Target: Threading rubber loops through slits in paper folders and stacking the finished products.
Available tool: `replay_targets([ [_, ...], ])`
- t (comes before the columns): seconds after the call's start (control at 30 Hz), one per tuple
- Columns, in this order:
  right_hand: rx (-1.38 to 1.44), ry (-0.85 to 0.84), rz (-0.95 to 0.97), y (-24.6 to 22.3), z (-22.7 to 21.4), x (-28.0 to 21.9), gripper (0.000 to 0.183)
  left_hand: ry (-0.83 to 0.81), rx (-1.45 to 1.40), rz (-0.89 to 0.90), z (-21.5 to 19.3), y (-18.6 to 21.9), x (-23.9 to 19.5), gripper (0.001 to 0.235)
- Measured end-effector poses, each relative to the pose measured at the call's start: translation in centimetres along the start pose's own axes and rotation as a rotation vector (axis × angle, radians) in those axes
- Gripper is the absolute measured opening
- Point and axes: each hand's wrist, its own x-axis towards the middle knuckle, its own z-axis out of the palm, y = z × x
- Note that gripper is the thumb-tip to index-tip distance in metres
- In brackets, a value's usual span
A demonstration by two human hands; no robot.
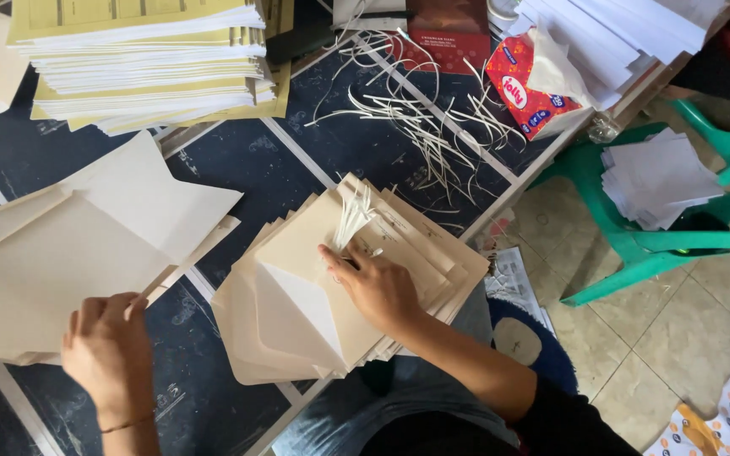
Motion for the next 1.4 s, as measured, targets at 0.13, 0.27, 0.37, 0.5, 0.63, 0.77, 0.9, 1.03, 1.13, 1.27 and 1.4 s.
replay_targets([
  [0.13,0.003,-0.015,0.003,-0.1,-0.1,0.0,0.061,0.139,-0.080,0.036,-3.9,-2.6,1.4,0.024],
  [0.27,-0.025,-0.009,-0.004,0.2,0.9,-0.7,0.070,0.198,-0.121,0.203,-13.0,3.7,2.2,0.007],
  [0.37,-0.059,0.017,0.000,0.0,0.7,-0.3,0.076,-0.084,-0.475,0.181,-14.2,11.0,-2.1,0.046],
  [0.5,0.074,0.038,0.130,0.1,-3.6,1.5,0.070,-0.481,-0.851,0.162,-13.6,20.0,-7.7,0.031],
  [0.63,0.230,0.078,0.282,3.0,-9.0,3.6,0.063,-0.181,-0.737,0.239,-12.3,24.9,-10.2,0.015],
  [0.77,0.326,0.073,0.397,7.1,-14.1,5.7,0.060,-0.100,-0.574,0.237,-12.2,25.8,-9.2,0.018],
  [0.9,-0.001,0.142,0.106,7.4,-15.8,7.2,0.051,-0.172,-0.555,0.183,-11.7,25.8,-8.0,0.035],
  [1.03,-0.011,-0.271,-0.119,4.2,-10.5,7.1,0.042,-0.112,-0.487,0.165,-11.0,26.4,-6.5,0.064],
  [1.13,-0.166,-0.282,-0.124,4.1,-3.4,6.6,0.050,-0.131,-0.582,0.183,-10.8,26.1,-6.0,0.059],
  [1.27,-0.077,-0.347,-0.060,4.4,1.1,10.5,0.031,-0.160,-0.607,0.199,-9.8,26.1,-6.1,0.055],
  [1.4,0.062,-0.298,-0.033,5.9,1.3,12.4,0.031,-0.304,-0.707,0.175,-9.4,25.9,-6.2,0.064],
])
